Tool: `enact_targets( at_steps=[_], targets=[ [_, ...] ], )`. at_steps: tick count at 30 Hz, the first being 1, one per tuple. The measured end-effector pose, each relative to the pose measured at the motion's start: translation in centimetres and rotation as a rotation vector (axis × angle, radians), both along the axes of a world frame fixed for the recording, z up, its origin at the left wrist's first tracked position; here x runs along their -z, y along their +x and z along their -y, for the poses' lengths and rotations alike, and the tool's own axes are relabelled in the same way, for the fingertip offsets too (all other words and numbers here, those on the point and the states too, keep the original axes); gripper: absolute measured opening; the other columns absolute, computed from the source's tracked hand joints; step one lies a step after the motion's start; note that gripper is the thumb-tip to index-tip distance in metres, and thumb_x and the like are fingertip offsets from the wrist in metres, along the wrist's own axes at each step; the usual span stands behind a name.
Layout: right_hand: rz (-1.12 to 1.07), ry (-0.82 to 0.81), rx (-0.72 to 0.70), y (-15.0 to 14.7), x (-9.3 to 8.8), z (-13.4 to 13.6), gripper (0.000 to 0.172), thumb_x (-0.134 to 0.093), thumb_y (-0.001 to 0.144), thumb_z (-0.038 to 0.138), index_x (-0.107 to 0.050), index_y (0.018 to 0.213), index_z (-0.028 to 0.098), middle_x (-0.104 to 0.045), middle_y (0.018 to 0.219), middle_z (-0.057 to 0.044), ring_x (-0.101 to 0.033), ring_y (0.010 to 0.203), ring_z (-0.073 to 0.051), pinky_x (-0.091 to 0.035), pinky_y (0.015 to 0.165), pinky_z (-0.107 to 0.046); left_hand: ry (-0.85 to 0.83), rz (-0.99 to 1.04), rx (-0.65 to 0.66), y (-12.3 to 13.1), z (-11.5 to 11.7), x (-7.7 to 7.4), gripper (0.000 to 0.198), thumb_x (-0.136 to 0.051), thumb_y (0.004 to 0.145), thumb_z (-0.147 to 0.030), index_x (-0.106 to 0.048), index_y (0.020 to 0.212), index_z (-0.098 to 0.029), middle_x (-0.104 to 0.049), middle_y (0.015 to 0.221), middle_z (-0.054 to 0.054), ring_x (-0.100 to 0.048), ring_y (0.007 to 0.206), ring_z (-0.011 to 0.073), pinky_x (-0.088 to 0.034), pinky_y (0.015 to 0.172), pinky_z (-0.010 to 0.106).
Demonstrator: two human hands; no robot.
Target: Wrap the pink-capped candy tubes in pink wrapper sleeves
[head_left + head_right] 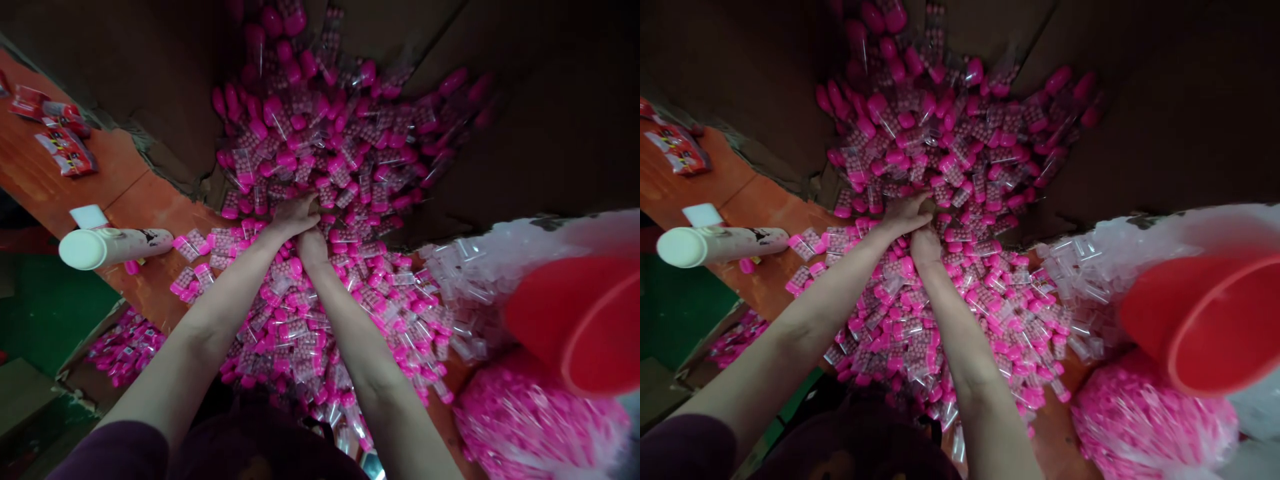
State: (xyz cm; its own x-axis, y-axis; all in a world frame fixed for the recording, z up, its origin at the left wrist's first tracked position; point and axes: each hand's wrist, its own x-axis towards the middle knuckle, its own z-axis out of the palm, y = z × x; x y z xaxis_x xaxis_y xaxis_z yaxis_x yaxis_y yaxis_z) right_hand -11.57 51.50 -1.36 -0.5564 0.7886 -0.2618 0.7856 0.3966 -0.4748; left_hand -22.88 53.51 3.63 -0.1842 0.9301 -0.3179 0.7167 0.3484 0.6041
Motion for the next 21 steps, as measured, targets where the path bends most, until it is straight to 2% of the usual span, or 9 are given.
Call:
enact_targets(
  at_steps=[3,7,9,11,14,15,17,19,21],
  targets=[
    [-0.037,-0.06,0.128,1.0,-0.6,0.7,0.044,-0.042,0.096,0.003,-0.07,0.129,-0.002,-0.075,0.123,-0.03,-0.076,0.101,-0.03,-0.061,0.094,-0.042,0.012,0.015,0.033,0.3,0.9,0.4,0.059,-0.069,0.088,-0.025,-0.066,0.147,-0.023,-0.056,0.164,0.007,-0.063,0.142,0.0347,-0.049,0.12,0.046],
    [-0.17,-0.09,0.266,2.7,-1.3,1.0,0.037,-0.043,0.1,0.012,-0.075,0.119,0.006,-0.079,0.12,-0.022,-0.075,0.108,-0.027,-0.059,0.101,-0.039,0.086,0.158,0.027,0.3,3.1,1.2,0.049,-0.07,0.084,-0.021,-0.073,0.133,-0.02,-0.058,0.162,0.01,-0.06,0.144,0.0331,-0.049,0.12,0.046],
    [-0.298,-0.122,0.371,3.5,-1.4,1.2,0.033,-0.047,0.101,0.019,-0.076,0.117,0.012,-0.081,0.117,-0.016,-0.075,0.106,-0.024,-0.059,0.099,-0.037,0.146,0.338,-0.101,0.6,4.1,1.7,0.034,-0.071,0.084,-0.025,-0.076,0.118,-0.02,-0.07,0.148,0.011,-0.066,0.137,0.03,-0.051,0.116,0.042],
    [-0.506,-0.262,0.565,4.2,-1.8,1.6,0.026,-0.057,0.099,0.029,-0.076,0.113,0.017,-0.082,0.101,-0.008,-0.075,0.09,-0.021,-0.061,0.085,-0.033,0.188,0.572,-0.328,1.1,4.7,2.0,0.024,-0.074,0.086,-0.04,-0.074,0.1,-0.02,-0.08,0.118,0.009,-0.074,0.117,0.0272,-0.057,0.104,0.039],
    [-0.866,-0.615,0.857,5.2,-2.9,2.4,0.024,-0.076,0.086,0.039,-0.075,0.103,0.021,-0.073,0.071,0.003,-0.064,0.061,-0.013,-0.055,0.061,-0.025,0.116,0.862,-0.628,2.0,5.4,1.6,0.048,-0.067,0.087,-0.071,-0.067,0.084,-0.023,-0.072,0.077,0.005,-0.075,0.085,0.0252,-0.062,0.082,0.04],
    [-0.956,-0.713,0.898,5.5,-3.5,2.7,0.026,-0.082,0.081,0.039,-0.074,0.099,0.021,-0.07,0.068,0.005,-0.06,0.057,-0.011,-0.053,0.058,-0.023,0.093,0.926,-0.672,2.2,5.7,1.1,0.053,-0.06,0.089,-0.077,-0.066,0.085,-0.024,-0.071,0.075,0.006,-0.075,0.082,0.0256,-0.062,0.079,0.041],
    [-1.087,-0.85,0.915,6.3,-4.9,3.4,0.03,-0.089,0.072,0.037,-0.074,0.093,0.021,-0.069,0.068,0.005,-0.058,0.057,-0.009,-0.053,0.057,-0.021,0.087,1.016,-0.672,2.6,6.2,-0.2,0.057,-0.039,0.097,-0.073,-0.067,0.093,-0.023,-0.076,0.089,0.011,-0.077,0.093,0.0273,-0.064,0.085,0.044],
    [-1.153,-0.933,0.904,7.3,-6.4,4.3,0.03,-0.092,0.07,0.034,-0.075,0.09,0.021,-0.07,0.072,0.004,-0.058,0.059,-0.008,-0.053,0.057,-0.02,0.091,1.071,-0.618,3.0,7.1,-1.9,0.056,-0.027,0.102,-0.055,-0.068,0.111,-0.019,-0.079,0.112,0.014,-0.076,0.112,0.0274,-0.063,0.098,0.046],
    [-1.184,-0.964,0.902,8.6,-7.8,5.3,0.026,-0.092,0.072,0.032,-0.076,0.09,0.022,-0.072,0.075,0.003,-0.058,0.061,-0.007,-0.053,0.057,-0.02,0.067,1.109,-0.563,3.5,8.2,-3.5,0.054,-0.026,0.1,-0.036,-0.066,0.13,-0.015,-0.079,0.123,0.013,-0.073,0.124,0.0264,-0.06,0.108,0.047]
  ],
)
